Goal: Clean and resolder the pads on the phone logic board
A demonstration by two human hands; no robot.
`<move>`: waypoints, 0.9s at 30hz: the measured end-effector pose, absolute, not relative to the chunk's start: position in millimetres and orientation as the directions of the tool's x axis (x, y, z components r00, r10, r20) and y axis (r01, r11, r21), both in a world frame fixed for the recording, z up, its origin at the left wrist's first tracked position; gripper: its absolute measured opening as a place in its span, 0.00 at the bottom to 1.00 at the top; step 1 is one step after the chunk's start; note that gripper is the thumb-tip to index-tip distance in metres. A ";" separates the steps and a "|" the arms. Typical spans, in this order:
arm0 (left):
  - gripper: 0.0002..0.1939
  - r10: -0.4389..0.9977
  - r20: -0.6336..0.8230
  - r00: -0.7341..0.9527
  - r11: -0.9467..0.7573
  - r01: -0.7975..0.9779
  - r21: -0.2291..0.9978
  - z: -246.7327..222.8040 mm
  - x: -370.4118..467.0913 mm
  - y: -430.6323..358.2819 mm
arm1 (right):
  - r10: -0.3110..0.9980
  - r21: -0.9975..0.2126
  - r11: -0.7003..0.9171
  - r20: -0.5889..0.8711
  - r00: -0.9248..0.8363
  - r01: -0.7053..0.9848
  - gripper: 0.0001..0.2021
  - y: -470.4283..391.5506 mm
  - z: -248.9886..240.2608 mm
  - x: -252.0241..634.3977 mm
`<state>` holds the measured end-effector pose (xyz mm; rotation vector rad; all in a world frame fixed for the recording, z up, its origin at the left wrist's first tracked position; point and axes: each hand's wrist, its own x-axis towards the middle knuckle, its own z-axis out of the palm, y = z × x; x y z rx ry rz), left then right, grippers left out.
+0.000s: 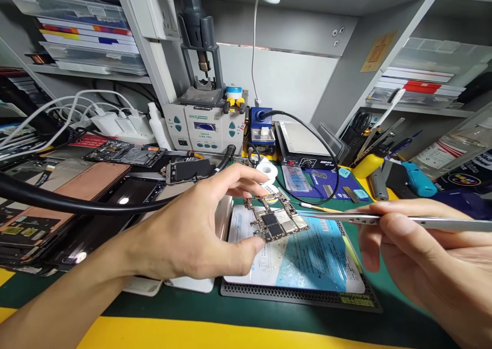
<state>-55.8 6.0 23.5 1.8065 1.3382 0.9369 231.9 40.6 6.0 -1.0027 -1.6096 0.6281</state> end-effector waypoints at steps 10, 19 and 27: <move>0.35 0.947 0.158 0.280 -0.282 0.489 0.826 25.8 -56.7 7.4 | 0.864 -0.846 0.494 0.451 -0.222 0.201 0.09 31.4 5.4 230.1; 0.36 0.920 0.193 0.342 -0.364 0.557 0.747 24.4 -62.4 9.1 | 0.917 -0.908 0.392 0.372 -0.144 0.150 0.09 21.6 -0.1 224.8; 0.37 0.890 0.293 0.349 -0.449 0.562 0.695 17.3 -64.6 12.3 | 0.943 -0.934 0.329 0.318 -0.098 0.137 0.06 16.0 0.9 219.2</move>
